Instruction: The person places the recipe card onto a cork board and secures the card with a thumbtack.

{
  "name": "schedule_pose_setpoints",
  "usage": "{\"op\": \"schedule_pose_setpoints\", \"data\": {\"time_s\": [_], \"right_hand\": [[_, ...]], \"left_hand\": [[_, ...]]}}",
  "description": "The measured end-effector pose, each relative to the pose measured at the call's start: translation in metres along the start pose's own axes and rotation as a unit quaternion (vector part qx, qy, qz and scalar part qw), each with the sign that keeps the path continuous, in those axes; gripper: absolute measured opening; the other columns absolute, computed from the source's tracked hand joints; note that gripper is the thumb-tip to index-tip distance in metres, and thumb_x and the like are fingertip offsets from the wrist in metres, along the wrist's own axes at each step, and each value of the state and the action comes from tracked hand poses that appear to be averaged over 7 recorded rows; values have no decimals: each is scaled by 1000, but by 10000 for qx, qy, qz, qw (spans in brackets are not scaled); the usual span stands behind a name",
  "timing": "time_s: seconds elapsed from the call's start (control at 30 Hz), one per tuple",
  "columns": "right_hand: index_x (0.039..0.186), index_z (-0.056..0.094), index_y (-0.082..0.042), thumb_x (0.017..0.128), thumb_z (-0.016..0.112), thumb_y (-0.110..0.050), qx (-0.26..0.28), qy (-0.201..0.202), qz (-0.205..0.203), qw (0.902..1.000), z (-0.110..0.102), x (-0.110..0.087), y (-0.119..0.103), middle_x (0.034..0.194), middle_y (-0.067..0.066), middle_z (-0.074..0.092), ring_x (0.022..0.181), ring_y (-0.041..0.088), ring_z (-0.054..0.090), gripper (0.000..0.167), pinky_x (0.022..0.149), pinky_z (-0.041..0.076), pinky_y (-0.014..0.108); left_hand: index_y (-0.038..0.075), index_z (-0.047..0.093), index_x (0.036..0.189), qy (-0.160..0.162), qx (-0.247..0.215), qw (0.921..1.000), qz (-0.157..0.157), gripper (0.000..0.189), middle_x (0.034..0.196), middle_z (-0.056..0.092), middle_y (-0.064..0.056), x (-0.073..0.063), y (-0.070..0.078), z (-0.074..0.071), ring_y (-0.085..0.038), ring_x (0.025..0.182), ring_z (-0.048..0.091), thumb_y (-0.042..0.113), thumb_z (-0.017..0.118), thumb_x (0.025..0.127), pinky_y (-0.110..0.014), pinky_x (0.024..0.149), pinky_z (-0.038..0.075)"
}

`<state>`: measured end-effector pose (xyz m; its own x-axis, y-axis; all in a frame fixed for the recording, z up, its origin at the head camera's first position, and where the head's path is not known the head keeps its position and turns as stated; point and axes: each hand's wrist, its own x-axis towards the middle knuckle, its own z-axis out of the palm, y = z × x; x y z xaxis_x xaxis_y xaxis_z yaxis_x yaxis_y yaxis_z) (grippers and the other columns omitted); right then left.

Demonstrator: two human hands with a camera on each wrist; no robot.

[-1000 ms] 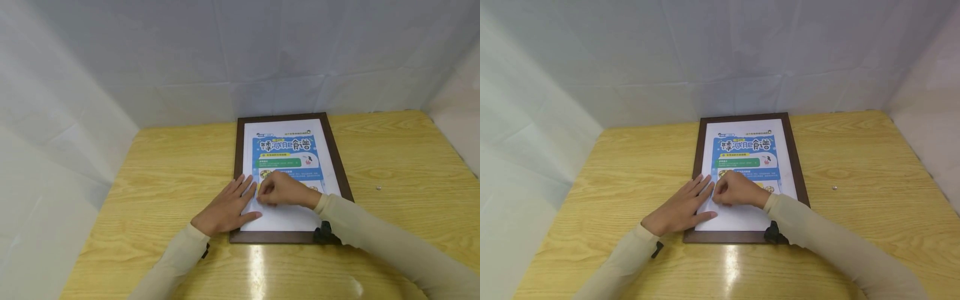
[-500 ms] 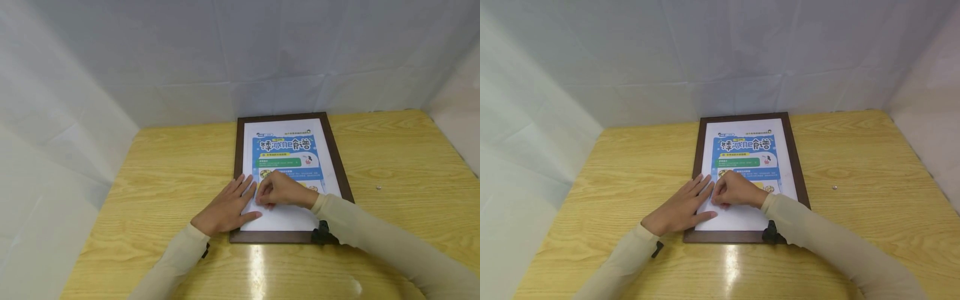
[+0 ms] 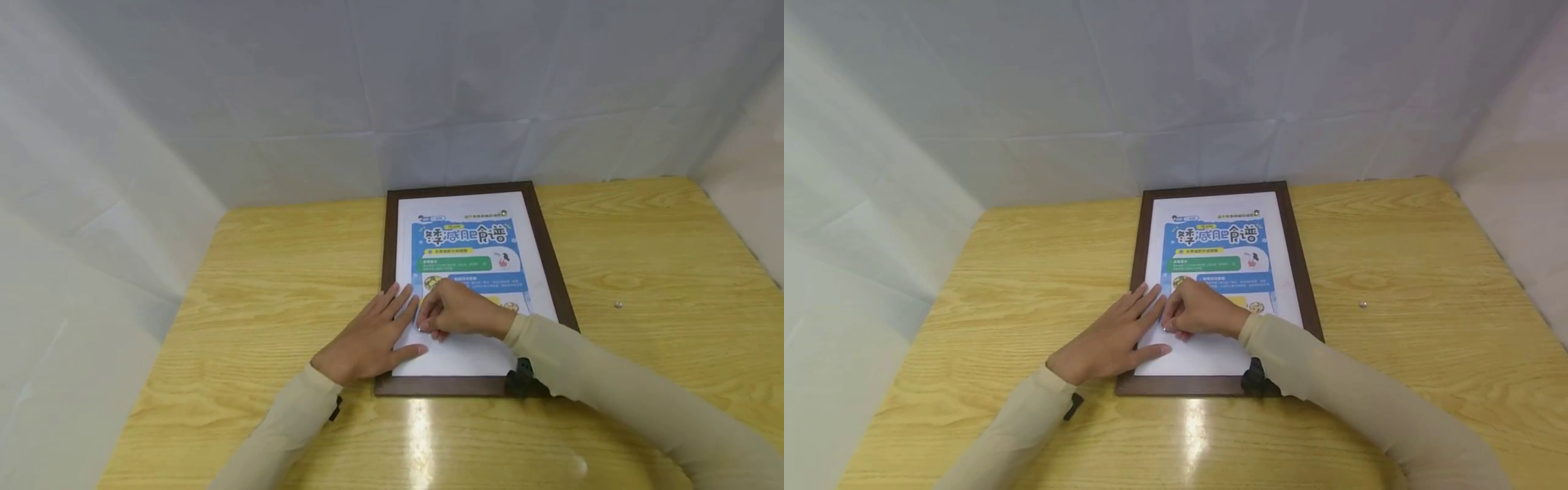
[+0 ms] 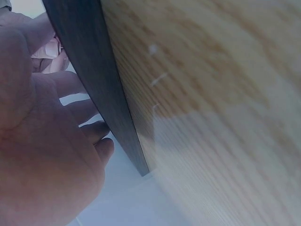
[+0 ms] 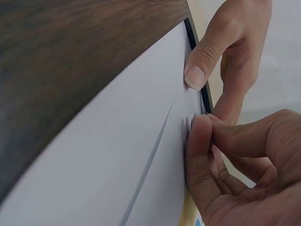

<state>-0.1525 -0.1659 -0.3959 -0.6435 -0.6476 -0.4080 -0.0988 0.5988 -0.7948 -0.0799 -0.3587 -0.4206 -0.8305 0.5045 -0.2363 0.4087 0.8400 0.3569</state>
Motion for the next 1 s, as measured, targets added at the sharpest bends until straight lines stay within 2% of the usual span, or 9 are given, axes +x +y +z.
{"op": "schedule_pose_setpoints", "data": {"time_s": [0.37, 0.83, 1.0], "right_hand": [[85, 77, -4, 90, 72, 2, -197, -164, 174, 9995, -2, 3, -7, 70, 5, 70, 56, 14, 63, 8, 55, 56, 26], [80, 73, -4, 84, 71, 4, -269, -84, 553, 9981, -1, 9, -7, 72, 7, 69, 57, 15, 64, 9, 56, 58, 27], [79, 73, -4, 81, 70, 4, -209, -27, 552, 9983, -1, 9, -7, 70, 7, 69, 57, 15, 64, 9, 56, 58, 27]], "left_hand": [[6, 20, 161, 20, -53, 10000, -18, 81, 169, 7, -11, 0, 0, -1, -28, 156, -1, 57, 45, 104, -42, 126, 5], [6, 20, 161, 20, -64, 10000, 4, 80, 169, 7, -12, 0, 1, -2, -29, 156, -1, 56, 45, 104, -43, 126, 5], [6, 19, 161, -13, -78, 10000, -32, 81, 169, 6, -11, 0, 1, -2, -28, 156, -2, 57, 45, 104, -43, 126, 5]]}}
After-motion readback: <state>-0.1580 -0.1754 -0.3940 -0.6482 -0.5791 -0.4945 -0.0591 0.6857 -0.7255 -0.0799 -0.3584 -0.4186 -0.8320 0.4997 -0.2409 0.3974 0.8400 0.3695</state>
